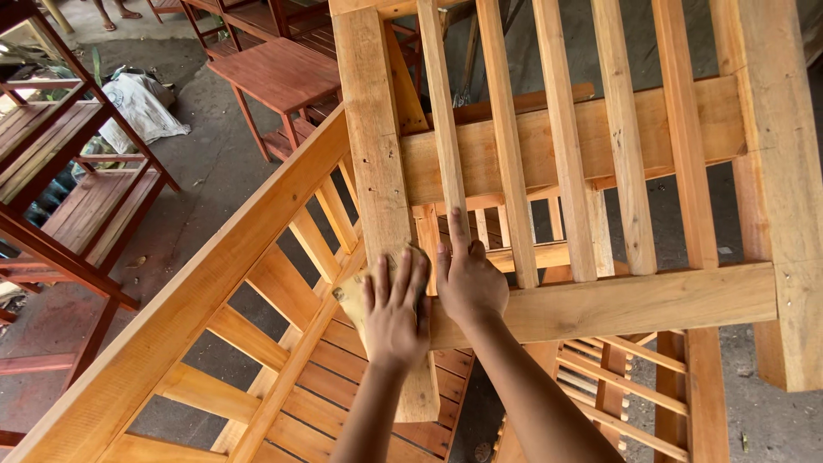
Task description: The person sands a wooden chair frame with a sheet of sandpaper, rubbing the slats, rails and edges by hand. They steady the frame with one hand while sanding different sections, moving around the frame to cover the top rails and side slats.
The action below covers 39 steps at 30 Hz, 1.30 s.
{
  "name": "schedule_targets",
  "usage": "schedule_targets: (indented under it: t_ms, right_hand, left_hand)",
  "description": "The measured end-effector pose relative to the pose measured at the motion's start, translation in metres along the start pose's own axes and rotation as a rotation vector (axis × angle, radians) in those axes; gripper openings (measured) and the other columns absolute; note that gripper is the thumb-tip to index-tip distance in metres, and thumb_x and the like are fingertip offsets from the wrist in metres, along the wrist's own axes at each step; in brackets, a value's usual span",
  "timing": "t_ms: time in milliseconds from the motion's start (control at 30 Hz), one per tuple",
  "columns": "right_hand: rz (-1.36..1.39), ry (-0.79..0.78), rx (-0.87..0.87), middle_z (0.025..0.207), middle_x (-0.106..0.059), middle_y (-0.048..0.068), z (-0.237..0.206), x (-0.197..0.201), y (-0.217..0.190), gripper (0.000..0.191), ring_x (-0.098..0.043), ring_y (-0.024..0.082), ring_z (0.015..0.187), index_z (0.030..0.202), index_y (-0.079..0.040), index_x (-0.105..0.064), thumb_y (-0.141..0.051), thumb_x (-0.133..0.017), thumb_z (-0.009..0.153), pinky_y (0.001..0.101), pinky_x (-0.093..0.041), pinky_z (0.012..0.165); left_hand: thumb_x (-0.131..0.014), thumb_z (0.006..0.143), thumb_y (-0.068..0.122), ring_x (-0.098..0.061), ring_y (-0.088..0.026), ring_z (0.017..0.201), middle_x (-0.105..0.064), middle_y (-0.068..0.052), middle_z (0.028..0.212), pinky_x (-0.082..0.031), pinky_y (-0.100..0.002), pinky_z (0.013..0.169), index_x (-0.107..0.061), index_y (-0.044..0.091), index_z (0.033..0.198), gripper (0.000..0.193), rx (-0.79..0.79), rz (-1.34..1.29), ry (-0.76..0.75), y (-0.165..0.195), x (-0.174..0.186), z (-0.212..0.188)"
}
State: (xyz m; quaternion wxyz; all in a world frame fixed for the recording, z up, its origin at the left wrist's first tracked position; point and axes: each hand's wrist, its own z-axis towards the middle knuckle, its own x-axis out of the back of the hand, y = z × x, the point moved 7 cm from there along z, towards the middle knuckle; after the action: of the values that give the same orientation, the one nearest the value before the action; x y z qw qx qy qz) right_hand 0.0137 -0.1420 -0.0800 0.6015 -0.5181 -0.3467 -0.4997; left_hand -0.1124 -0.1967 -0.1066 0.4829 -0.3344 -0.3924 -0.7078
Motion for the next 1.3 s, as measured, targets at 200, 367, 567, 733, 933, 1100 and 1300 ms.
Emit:
schedule_targets:
  t_ms: [200, 367, 567, 733, 933, 1100, 1300]
  right_hand:
    - [-0.005, 0.02, 0.022, 0.108, -0.067, 0.018, 0.0, -0.002, -0.001, 0.067, -0.071, 0.03, 0.067, 0.163, -0.029, -0.007, -0.047, -0.035, 0.104, 0.0441, -0.059, 0.05]
    - [-0.003, -0.007, 0.015, 0.105, -0.067, 0.018, 0.0, -0.004, 0.001, 0.067, -0.071, 0.03, 0.067, 0.164, -0.03, -0.008, -0.047, -0.033, 0.104, 0.0441, -0.058, 0.051]
    - [0.017, 0.013, 0.02, 0.109, -0.067, 0.018, -0.002, 0.003, -0.002, 0.065, -0.07, 0.029, 0.065, 0.163, -0.029, -0.009, -0.048, -0.032, 0.105, 0.0421, -0.058, 0.047]
    - [-0.03, -0.078, -0.003, 0.107, -0.066, 0.019, -0.001, -0.003, 0.0, 0.068, -0.072, 0.028, 0.061, 0.164, -0.029, -0.006, -0.048, -0.031, 0.104, 0.0411, -0.06, 0.046]
    - [-0.012, 0.056, 0.033, 0.099, -0.068, 0.016, 0.0, 0.001, -0.001, 0.067, -0.07, 0.03, 0.065, 0.163, -0.029, -0.012, -0.048, -0.035, 0.104, 0.0447, -0.057, 0.048]
    - [-0.004, 0.005, -0.001, 0.106, -0.067, 0.017, -0.001, -0.001, 0.0, 0.068, -0.07, 0.03, 0.064, 0.164, -0.03, -0.011, -0.047, -0.036, 0.103, 0.043, -0.058, 0.049]
    - [0.009, -0.04, 0.008, 0.113, -0.066, 0.019, 0.001, -0.003, 0.001, 0.068, -0.071, 0.029, 0.063, 0.163, -0.03, -0.007, -0.047, -0.033, 0.103, 0.0421, -0.059, 0.046]
  left_hand:
    - [-0.023, 0.109, 0.037, 0.0, -0.032, 0.156, -0.005, -0.001, 0.172, -0.003, -0.053, 0.125, -0.013, 0.027, 0.165, 0.058, 0.118, -0.051, -0.003, -0.036, 0.002, 0.145]
    - [-0.028, 0.107, 0.038, -0.005, -0.03, 0.157, -0.009, 0.0, 0.173, -0.008, -0.054, 0.127, -0.012, 0.026, 0.165, 0.061, 0.023, 0.004, 0.034, -0.022, 0.006, 0.096]
    - [-0.03, 0.106, 0.042, -0.007, -0.037, 0.157, -0.014, -0.003, 0.172, -0.008, -0.058, 0.123, -0.019, 0.032, 0.163, 0.059, 0.026, 0.024, -0.001, -0.003, -0.01, -0.022]
    - [-0.026, 0.104, 0.045, -0.002, -0.039, 0.155, -0.004, -0.002, 0.171, -0.006, -0.06, 0.121, -0.014, 0.034, 0.162, 0.06, 0.146, -0.012, -0.059, -0.026, 0.002, 0.088]
    - [-0.025, 0.108, 0.044, 0.001, -0.039, 0.155, -0.002, 0.002, 0.172, -0.006, -0.061, 0.122, -0.014, 0.041, 0.162, 0.055, 0.162, 0.006, -0.058, -0.025, 0.015, 0.112]
    - [-0.034, 0.102, 0.049, -0.004, -0.038, 0.154, -0.011, -0.001, 0.169, -0.005, -0.064, 0.12, -0.022, 0.04, 0.16, 0.059, -0.026, 0.046, 0.073, 0.004, 0.003, 0.004]
    - [-0.03, 0.105, 0.045, -0.003, -0.04, 0.155, -0.012, -0.002, 0.171, -0.006, -0.061, 0.122, -0.026, 0.041, 0.158, 0.053, 0.108, 0.07, -0.054, -0.016, -0.005, 0.061]
